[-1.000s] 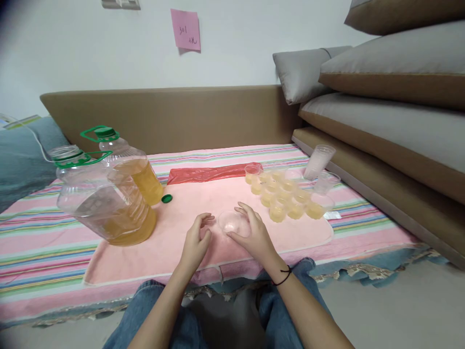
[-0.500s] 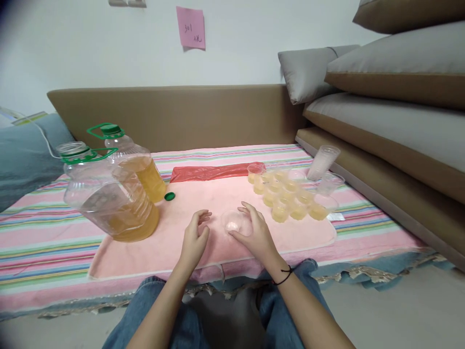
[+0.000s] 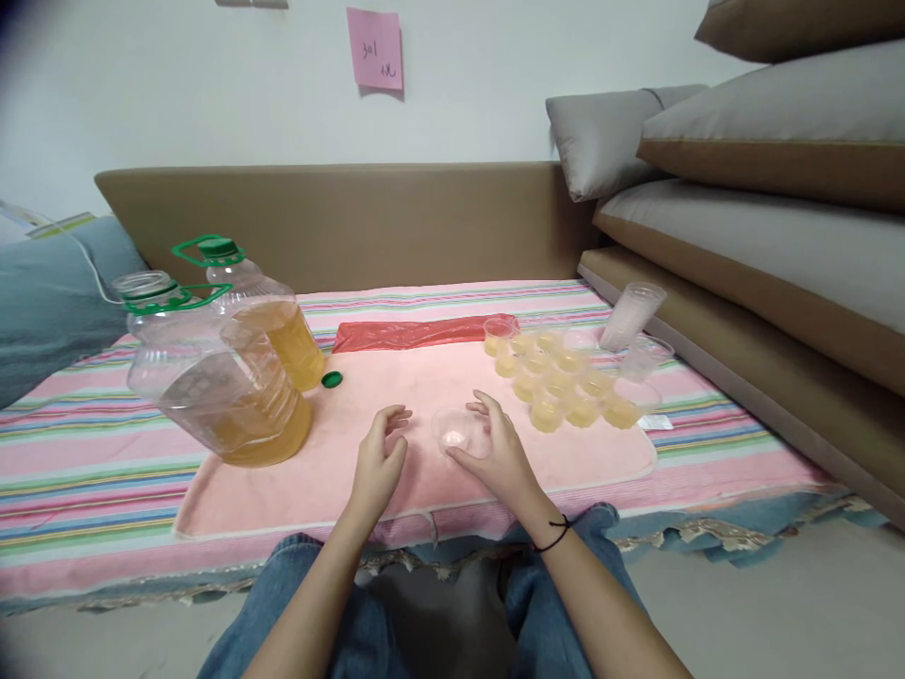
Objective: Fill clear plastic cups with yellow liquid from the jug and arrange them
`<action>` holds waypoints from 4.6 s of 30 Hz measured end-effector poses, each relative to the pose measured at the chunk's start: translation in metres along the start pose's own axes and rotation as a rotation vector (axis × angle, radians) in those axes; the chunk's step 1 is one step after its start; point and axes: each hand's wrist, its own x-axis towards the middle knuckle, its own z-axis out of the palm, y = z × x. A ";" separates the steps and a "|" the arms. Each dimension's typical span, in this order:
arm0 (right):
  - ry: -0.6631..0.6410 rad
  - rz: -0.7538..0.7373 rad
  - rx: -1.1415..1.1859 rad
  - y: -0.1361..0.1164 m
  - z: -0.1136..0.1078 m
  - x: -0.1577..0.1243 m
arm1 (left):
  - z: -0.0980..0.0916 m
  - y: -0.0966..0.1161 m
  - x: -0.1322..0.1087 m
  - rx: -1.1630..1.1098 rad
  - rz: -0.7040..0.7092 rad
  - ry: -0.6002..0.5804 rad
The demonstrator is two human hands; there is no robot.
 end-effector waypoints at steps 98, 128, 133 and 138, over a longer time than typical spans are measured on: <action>-0.084 -0.124 0.596 -0.089 0.030 -0.020 | -0.087 0.009 -0.012 -0.657 0.117 0.054; -0.053 0.357 -0.047 -0.075 -0.117 -0.136 | 0.048 0.064 -0.094 -1.142 -0.246 -0.989; -0.111 0.392 -0.006 -0.084 -0.123 -0.127 | 0.048 0.071 -0.097 -1.128 -0.199 -0.996; -0.143 0.386 -0.047 -0.092 -0.125 -0.118 | 0.044 0.078 -0.093 -1.112 -0.156 -1.016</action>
